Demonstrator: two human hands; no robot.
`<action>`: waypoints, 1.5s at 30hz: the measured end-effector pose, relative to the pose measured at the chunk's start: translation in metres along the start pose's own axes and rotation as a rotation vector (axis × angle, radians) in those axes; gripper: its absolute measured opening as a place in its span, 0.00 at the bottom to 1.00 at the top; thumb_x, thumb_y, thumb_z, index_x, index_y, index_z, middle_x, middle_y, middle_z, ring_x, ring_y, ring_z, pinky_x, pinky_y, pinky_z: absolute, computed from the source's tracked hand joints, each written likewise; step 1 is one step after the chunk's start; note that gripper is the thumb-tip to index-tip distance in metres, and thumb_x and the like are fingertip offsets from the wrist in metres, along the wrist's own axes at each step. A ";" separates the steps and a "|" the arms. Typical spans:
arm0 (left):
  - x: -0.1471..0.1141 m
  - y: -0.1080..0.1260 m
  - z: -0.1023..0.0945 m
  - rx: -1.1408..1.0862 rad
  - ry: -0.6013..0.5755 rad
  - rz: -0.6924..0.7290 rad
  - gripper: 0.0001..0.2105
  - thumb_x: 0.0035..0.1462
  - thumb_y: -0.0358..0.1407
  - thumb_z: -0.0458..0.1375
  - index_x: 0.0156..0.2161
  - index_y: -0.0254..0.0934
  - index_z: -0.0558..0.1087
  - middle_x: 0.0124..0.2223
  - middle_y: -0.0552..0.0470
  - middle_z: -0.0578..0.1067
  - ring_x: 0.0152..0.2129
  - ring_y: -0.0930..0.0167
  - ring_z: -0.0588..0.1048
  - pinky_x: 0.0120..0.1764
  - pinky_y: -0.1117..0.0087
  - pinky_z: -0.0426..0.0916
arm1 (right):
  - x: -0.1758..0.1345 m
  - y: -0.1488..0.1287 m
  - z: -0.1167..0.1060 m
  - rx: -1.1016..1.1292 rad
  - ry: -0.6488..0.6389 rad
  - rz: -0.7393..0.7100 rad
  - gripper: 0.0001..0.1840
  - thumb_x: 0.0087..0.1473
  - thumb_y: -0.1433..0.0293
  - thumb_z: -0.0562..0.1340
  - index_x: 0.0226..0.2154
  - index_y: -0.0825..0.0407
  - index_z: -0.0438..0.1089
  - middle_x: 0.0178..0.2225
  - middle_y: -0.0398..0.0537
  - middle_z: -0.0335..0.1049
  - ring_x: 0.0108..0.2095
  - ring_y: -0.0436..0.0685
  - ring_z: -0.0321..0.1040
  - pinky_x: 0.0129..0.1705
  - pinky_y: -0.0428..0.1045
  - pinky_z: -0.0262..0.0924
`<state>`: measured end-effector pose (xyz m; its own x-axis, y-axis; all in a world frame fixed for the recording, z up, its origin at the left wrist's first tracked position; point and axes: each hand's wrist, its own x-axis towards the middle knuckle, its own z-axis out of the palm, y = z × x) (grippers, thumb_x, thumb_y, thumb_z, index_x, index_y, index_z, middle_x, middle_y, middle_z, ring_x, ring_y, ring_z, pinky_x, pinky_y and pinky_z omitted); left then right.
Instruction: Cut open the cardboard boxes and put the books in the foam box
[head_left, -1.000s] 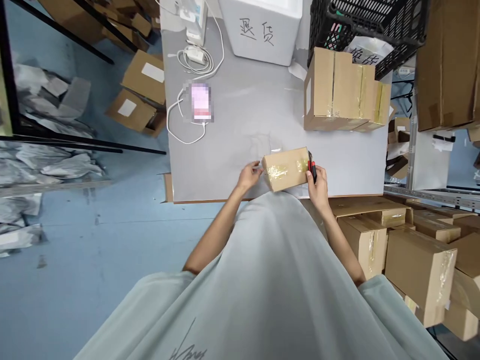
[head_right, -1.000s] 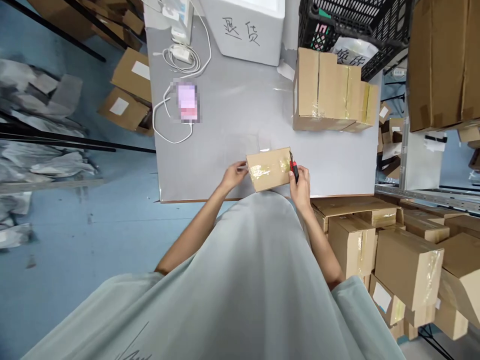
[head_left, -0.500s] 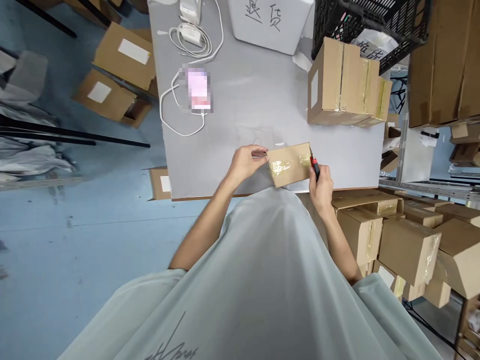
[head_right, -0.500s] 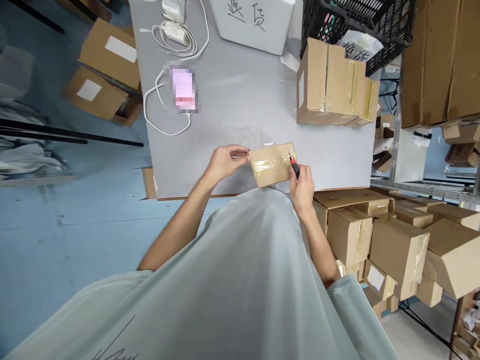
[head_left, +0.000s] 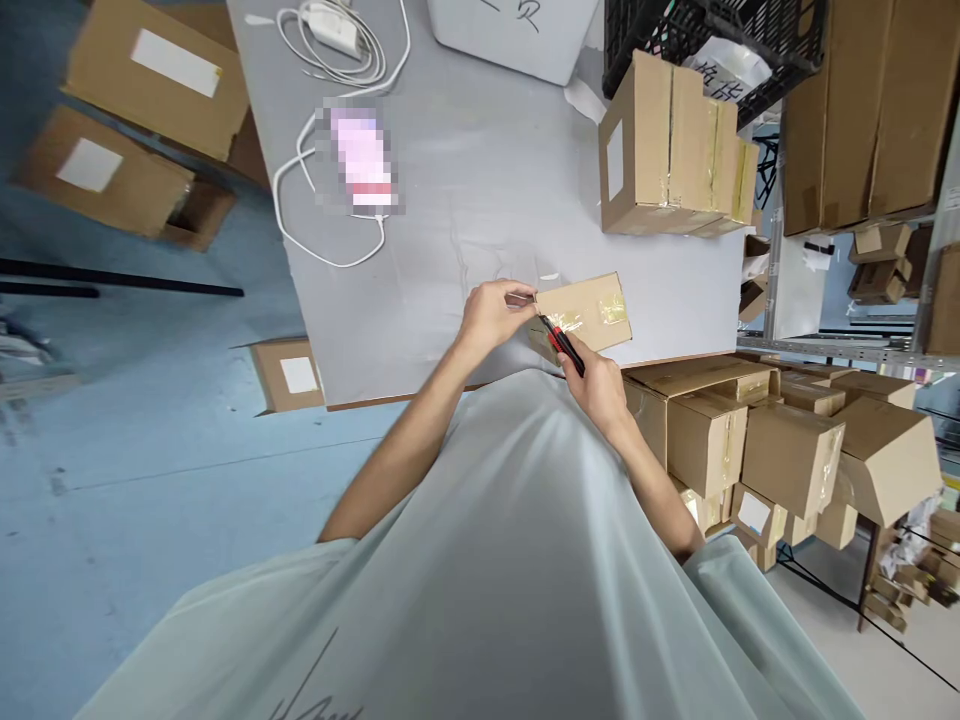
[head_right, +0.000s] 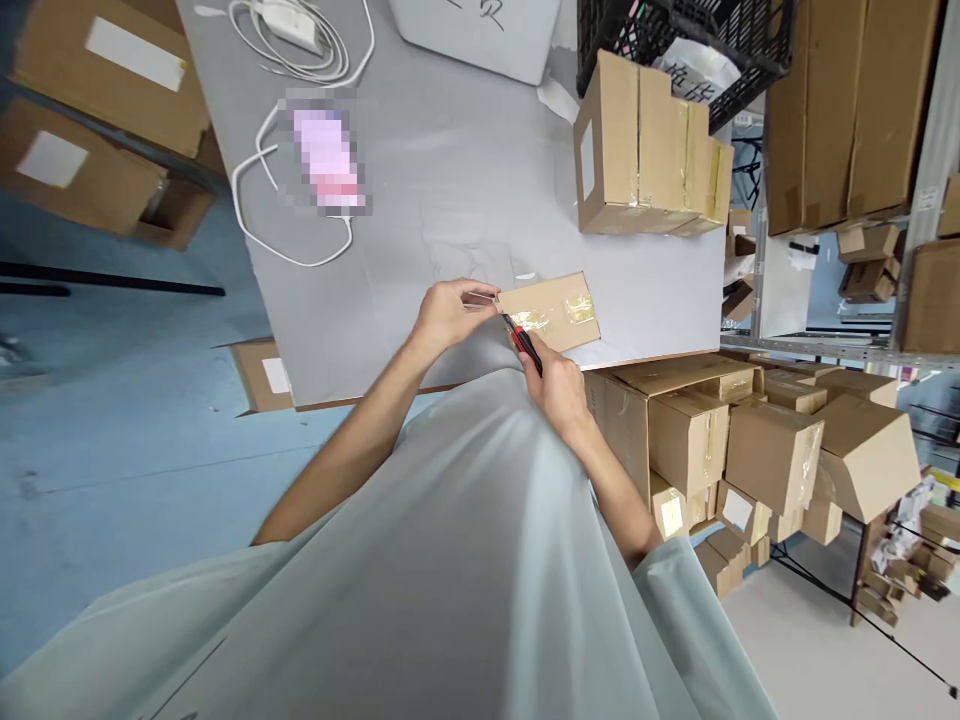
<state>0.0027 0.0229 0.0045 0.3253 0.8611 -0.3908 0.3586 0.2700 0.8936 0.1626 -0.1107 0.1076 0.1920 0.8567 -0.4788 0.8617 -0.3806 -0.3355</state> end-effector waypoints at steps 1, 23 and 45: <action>0.000 0.000 0.000 0.004 -0.002 0.003 0.14 0.57 0.34 0.70 0.48 0.38 0.87 0.50 0.47 0.88 0.46 0.61 0.86 0.53 0.64 0.81 | -0.001 -0.001 0.000 0.002 0.009 0.000 0.29 0.77 0.60 0.54 0.74 0.46 0.67 0.53 0.54 0.86 0.50 0.69 0.84 0.52 0.55 0.72; -0.008 0.010 0.003 0.063 0.036 0.029 0.11 0.59 0.35 0.68 0.46 0.38 0.85 0.52 0.48 0.87 0.44 0.63 0.86 0.53 0.64 0.78 | -0.011 -0.044 -0.011 -0.287 -0.091 0.118 0.29 0.80 0.64 0.49 0.76 0.52 0.59 0.48 0.62 0.85 0.46 0.69 0.84 0.50 0.56 0.73; -0.018 0.020 0.019 0.197 0.199 -0.023 0.08 0.61 0.36 0.66 0.43 0.40 0.86 0.48 0.51 0.88 0.41 0.61 0.86 0.50 0.63 0.78 | -0.044 -0.039 -0.010 -0.449 -0.276 0.142 0.26 0.77 0.73 0.51 0.72 0.52 0.64 0.46 0.66 0.84 0.47 0.67 0.85 0.45 0.54 0.75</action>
<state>0.0208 0.0050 0.0254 0.1437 0.9288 -0.3415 0.5330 0.2182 0.8175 0.1257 -0.1299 0.1500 0.2431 0.6613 -0.7097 0.9636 -0.2487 0.0983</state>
